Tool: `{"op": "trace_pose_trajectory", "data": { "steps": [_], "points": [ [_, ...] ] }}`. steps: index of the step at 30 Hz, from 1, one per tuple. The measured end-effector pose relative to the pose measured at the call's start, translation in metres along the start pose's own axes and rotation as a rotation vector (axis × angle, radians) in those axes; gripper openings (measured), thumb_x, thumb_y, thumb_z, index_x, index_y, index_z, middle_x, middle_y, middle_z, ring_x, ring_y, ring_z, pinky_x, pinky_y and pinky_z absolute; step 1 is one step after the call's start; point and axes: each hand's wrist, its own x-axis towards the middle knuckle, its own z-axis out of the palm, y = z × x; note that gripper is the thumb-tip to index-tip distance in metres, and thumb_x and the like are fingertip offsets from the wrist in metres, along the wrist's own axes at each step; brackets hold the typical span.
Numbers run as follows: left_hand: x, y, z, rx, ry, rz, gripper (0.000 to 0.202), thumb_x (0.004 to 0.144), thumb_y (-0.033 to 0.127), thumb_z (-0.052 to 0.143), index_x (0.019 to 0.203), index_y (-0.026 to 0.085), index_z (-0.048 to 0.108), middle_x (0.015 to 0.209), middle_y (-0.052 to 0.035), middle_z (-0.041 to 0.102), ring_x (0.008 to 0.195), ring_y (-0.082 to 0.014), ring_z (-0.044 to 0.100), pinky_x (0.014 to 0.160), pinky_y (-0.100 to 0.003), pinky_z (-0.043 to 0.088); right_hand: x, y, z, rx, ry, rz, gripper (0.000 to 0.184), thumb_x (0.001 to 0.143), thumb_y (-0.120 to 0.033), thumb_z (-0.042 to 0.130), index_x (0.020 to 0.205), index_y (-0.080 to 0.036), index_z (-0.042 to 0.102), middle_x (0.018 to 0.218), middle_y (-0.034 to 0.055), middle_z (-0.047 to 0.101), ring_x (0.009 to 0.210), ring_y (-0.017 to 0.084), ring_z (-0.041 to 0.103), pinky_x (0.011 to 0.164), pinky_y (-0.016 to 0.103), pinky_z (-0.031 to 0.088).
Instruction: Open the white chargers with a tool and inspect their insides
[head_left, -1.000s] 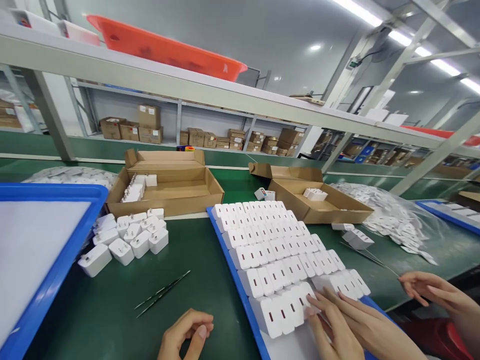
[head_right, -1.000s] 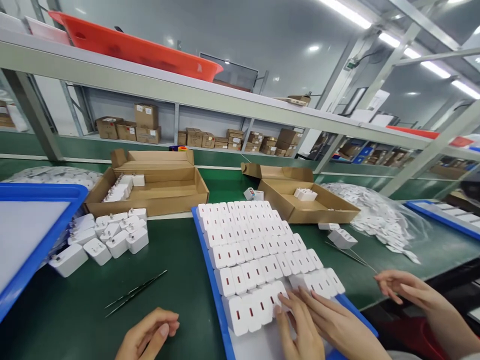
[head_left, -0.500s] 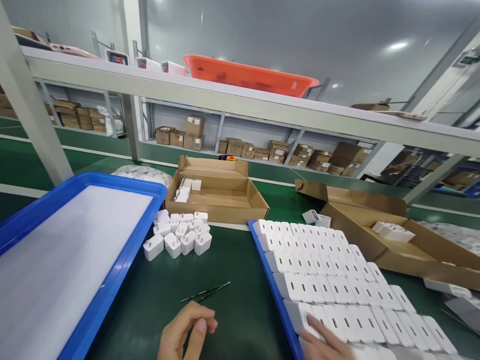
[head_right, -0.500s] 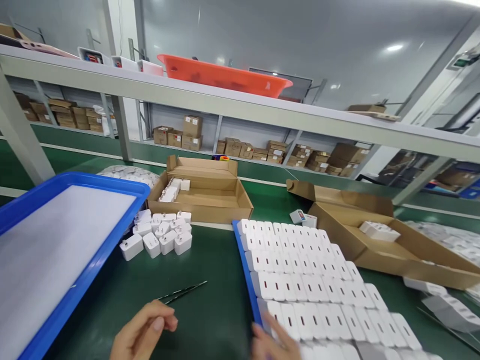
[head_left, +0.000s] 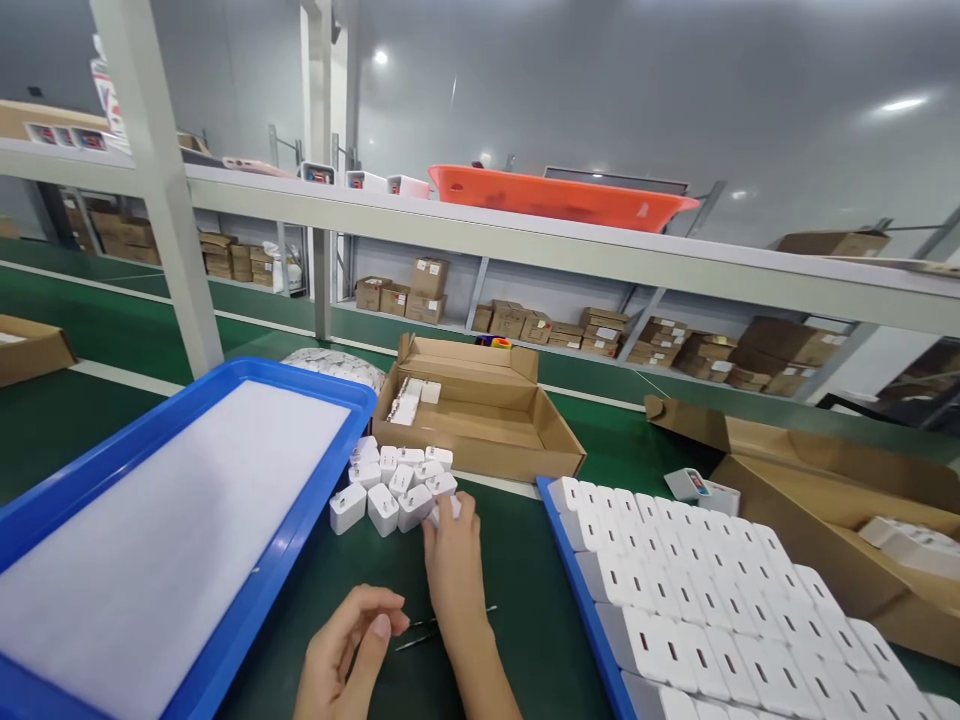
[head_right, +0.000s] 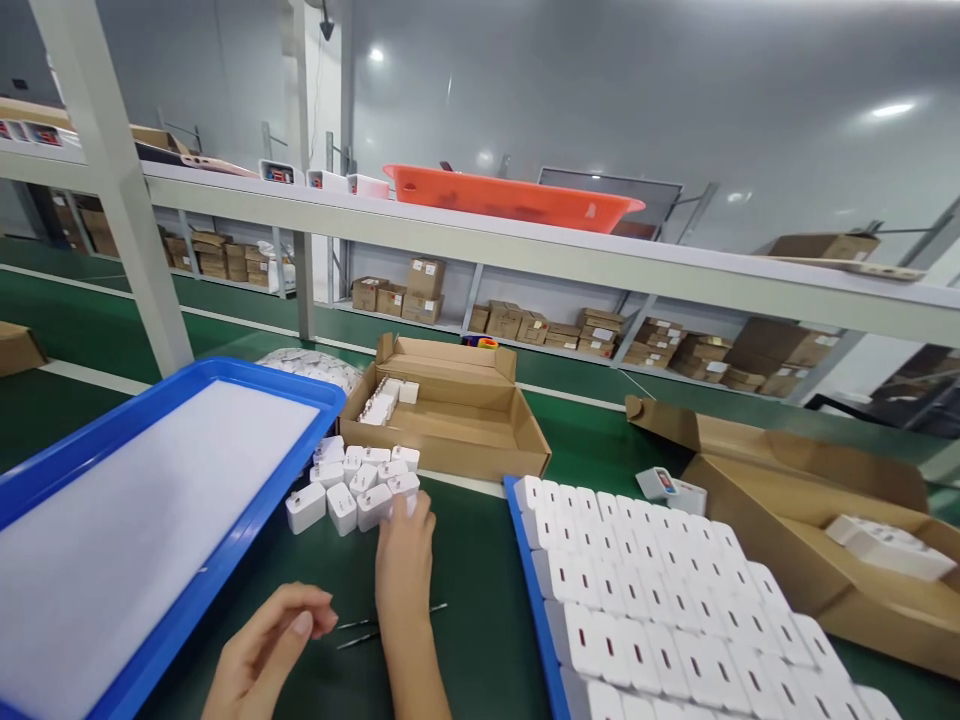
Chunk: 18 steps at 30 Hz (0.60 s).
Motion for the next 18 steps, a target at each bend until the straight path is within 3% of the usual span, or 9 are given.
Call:
{"op": "trace_pose_trajectory", "data": {
  "steps": [2,5,8,10,12,15,18],
  "points": [
    [0.006,-0.013,0.0,0.053,-0.041,-0.014,0.035,0.082,0.051,0.055,0.087,0.019,0.067,0.082,-0.0078,0.071,0.082,-0.0232,0.068,0.073,-0.027,0.056,0.001,0.001,-0.01,0.093,0.009,0.056,0.013,0.077,-0.027,0.053,0.088,-0.021,0.057,0.11,0.0139,0.052,0.102,0.035,0.053,0.092,0.057,0.039],
    [0.012,-0.031,0.0,0.188,-0.047,0.061,0.035,0.081,0.043,0.058,0.106,0.02,0.062,0.108,-0.0122,0.067,0.098,-0.0269,0.065,0.08,-0.034,0.056,0.002,-0.005,-0.024,0.278,-0.059,0.146,0.024,0.081,-0.043,0.051,0.085,-0.02,0.053,0.092,0.0108,0.058,0.083,0.028,0.061,0.077,0.048,0.05],
    [0.017,-0.036,0.003,0.228,0.015,0.185,0.05,0.079,0.036,0.061,0.125,0.02,0.051,0.13,-0.0139,0.054,0.117,-0.0296,0.055,0.095,-0.044,0.049,-0.006,-0.024,-0.028,0.671,-0.266,0.277,0.037,0.087,-0.052,0.04,0.091,-0.018,0.055,0.084,0.0086,0.065,0.07,0.021,0.064,0.068,0.037,0.053],
    [0.021,-0.031,0.002,0.187,0.012,0.225,0.057,0.079,0.034,0.06,0.132,0.021,0.044,0.135,-0.0138,0.051,0.122,-0.0293,0.051,0.099,-0.046,0.046,-0.017,-0.039,-0.023,1.049,-0.465,0.444,0.035,0.083,-0.051,0.049,0.091,-0.017,0.058,0.082,0.007,0.067,0.064,0.018,0.064,0.067,0.033,0.051],
    [0.028,-0.024,-0.002,0.163,-0.033,0.275,0.052,0.079,0.032,0.061,0.128,0.021,0.049,0.133,-0.0135,0.054,0.121,-0.029,0.052,0.098,-0.044,0.048,-0.03,-0.05,-0.014,1.316,-0.571,0.619,0.03,0.076,-0.046,0.065,0.087,-0.018,0.062,0.077,0.0029,0.066,0.062,0.014,0.062,0.066,0.027,0.049],
    [0.037,-0.017,-0.015,0.176,-0.067,0.356,0.031,0.079,0.027,0.064,0.11,0.02,0.065,0.116,-0.0122,0.066,0.108,-0.0273,0.062,0.09,-0.036,0.054,-0.044,-0.054,-0.002,1.291,-0.549,0.71,0.033,0.069,-0.046,0.075,0.088,-0.02,0.067,0.074,-0.0015,0.064,0.069,0.013,0.06,0.066,0.023,0.047],
    [0.039,-0.018,-0.029,0.185,-0.083,0.363,0.025,0.078,0.026,0.066,0.102,0.019,0.069,0.101,-0.0096,0.072,0.089,-0.0238,0.07,0.077,-0.03,0.058,-0.043,-0.05,0.0,0.994,-0.584,0.48,0.034,0.072,-0.052,0.071,0.079,-0.019,0.07,0.069,-0.0014,0.061,0.071,0.015,0.056,0.069,0.024,0.044]
  ]
}}
